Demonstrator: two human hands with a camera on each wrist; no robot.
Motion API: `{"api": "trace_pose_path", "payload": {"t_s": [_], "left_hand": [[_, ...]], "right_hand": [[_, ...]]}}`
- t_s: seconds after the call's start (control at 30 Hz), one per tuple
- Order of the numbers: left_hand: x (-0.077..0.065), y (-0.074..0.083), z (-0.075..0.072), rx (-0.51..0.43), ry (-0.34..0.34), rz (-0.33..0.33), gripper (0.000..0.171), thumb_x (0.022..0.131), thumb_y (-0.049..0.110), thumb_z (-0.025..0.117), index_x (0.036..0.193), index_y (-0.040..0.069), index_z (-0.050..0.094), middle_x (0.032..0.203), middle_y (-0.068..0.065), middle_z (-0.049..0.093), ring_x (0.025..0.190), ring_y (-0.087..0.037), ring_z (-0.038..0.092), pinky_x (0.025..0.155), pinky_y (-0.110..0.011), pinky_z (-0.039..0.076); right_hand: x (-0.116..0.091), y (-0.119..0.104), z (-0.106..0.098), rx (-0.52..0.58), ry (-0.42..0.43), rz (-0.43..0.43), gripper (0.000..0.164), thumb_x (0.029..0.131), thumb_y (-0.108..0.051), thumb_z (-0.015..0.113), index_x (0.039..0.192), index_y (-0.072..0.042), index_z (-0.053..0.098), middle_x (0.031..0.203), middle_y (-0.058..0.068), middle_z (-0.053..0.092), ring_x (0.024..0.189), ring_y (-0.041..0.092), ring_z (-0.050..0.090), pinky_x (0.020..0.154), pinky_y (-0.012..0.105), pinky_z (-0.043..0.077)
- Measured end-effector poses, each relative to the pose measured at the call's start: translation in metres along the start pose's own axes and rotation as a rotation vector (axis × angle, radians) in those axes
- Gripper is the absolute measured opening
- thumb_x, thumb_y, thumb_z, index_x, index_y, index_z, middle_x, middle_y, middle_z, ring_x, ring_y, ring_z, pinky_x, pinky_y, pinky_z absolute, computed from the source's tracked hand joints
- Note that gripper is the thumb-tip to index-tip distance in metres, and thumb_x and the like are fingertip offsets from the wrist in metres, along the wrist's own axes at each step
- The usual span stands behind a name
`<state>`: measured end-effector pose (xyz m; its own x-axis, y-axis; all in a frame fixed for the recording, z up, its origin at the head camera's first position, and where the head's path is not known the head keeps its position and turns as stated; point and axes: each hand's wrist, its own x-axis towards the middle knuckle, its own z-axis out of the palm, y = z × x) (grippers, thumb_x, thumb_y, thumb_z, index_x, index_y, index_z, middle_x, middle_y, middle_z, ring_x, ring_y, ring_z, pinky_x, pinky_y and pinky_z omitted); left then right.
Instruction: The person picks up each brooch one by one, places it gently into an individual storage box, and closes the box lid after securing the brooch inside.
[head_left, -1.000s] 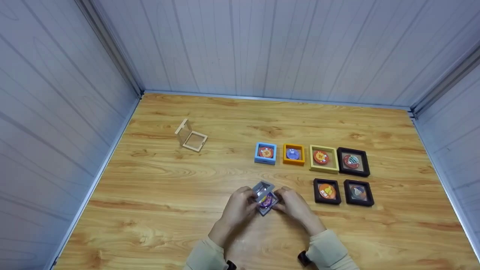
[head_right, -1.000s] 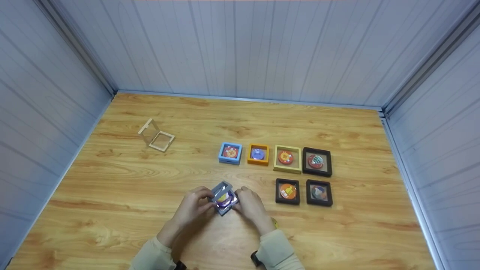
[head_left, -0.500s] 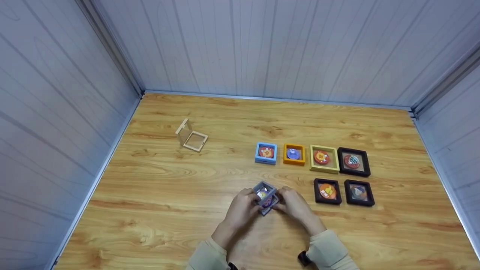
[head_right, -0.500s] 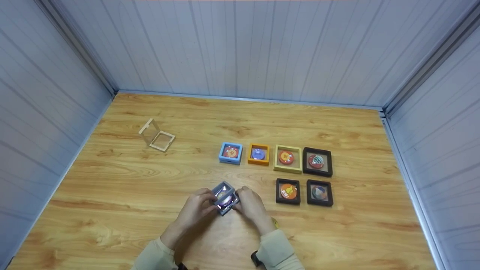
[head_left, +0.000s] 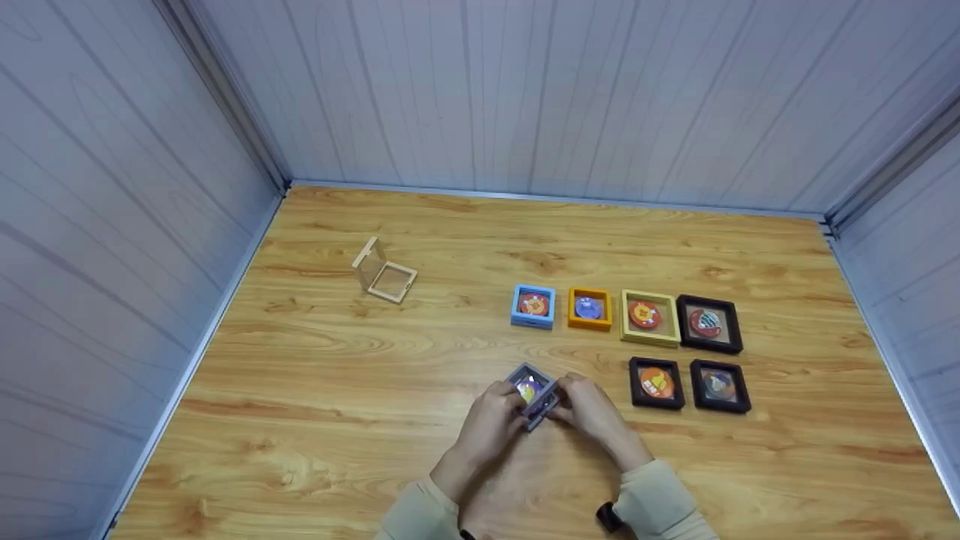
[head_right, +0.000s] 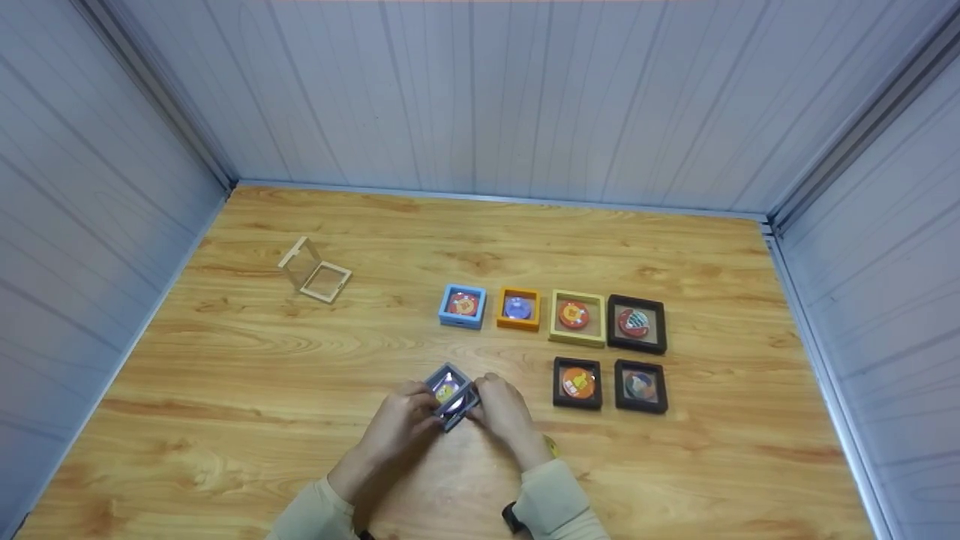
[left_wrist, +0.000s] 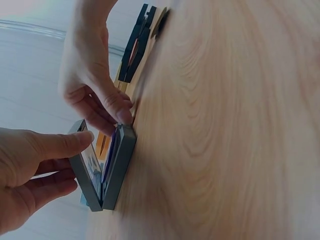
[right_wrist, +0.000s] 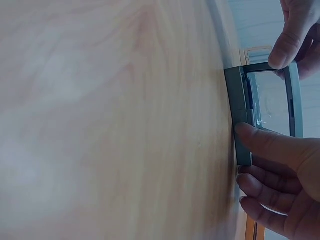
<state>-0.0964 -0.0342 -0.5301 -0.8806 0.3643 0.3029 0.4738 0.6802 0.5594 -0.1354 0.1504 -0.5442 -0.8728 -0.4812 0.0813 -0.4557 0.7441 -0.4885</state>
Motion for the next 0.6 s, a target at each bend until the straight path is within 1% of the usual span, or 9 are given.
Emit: {"api": "trace_pose_path", "payload": {"t_s": [0.13, 0.27, 0.4, 0.6], "left_hand": [[0.000, 0.002, 0.003, 0.031, -0.002, 0.005, 0.011, 0.067, 0.005, 0.073, 0.077, 0.004, 0.068, 0.084, -0.002, 0.057, 0.082, -0.014, 0.054, 0.073, -0.022, 0.047], [-0.001, 0.002, 0.007, 0.079, -0.020, 0.018, 0.010, 0.067, 0.006, 0.073, 0.075, 0.004, 0.067, 0.086, -0.003, 0.058, 0.086, -0.017, 0.055, 0.076, -0.024, 0.047], [-0.001, 0.003, 0.010, 0.132, -0.040, 0.034, 0.010, 0.067, 0.006, 0.073, 0.073, 0.004, 0.066, 0.084, -0.002, 0.056, 0.084, -0.015, 0.054, 0.073, -0.022, 0.047], [-0.001, 0.004, 0.015, 0.256, -0.029, 0.078, 0.010, 0.063, 0.007, 0.074, 0.068, 0.007, 0.065, 0.078, 0.000, 0.055, 0.077, -0.013, 0.052, 0.065, -0.020, 0.046]], "right_hand": [[0.000, 0.000, 0.000, 0.008, 0.003, 0.009, 0.021, 0.069, -0.013, 0.074, 0.079, -0.002, 0.061, 0.070, -0.002, 0.050, 0.061, 0.009, 0.043, 0.053, 0.025, 0.040], [0.000, 0.000, -0.001, 0.014, -0.001, 0.016, 0.021, 0.069, -0.014, 0.074, 0.081, -0.001, 0.062, 0.072, -0.001, 0.052, 0.062, 0.009, 0.045, 0.054, 0.025, 0.042], [0.000, 0.000, 0.000, 0.016, -0.008, 0.017, 0.022, 0.069, -0.013, 0.074, 0.083, -0.001, 0.063, 0.072, -0.001, 0.052, 0.063, 0.009, 0.046, 0.055, 0.025, 0.042], [0.000, 0.000, 0.000, 0.020, -0.011, 0.014, 0.023, 0.069, -0.013, 0.074, 0.086, -0.001, 0.064, 0.073, -0.001, 0.053, 0.064, 0.010, 0.047, 0.056, 0.025, 0.042]]}}
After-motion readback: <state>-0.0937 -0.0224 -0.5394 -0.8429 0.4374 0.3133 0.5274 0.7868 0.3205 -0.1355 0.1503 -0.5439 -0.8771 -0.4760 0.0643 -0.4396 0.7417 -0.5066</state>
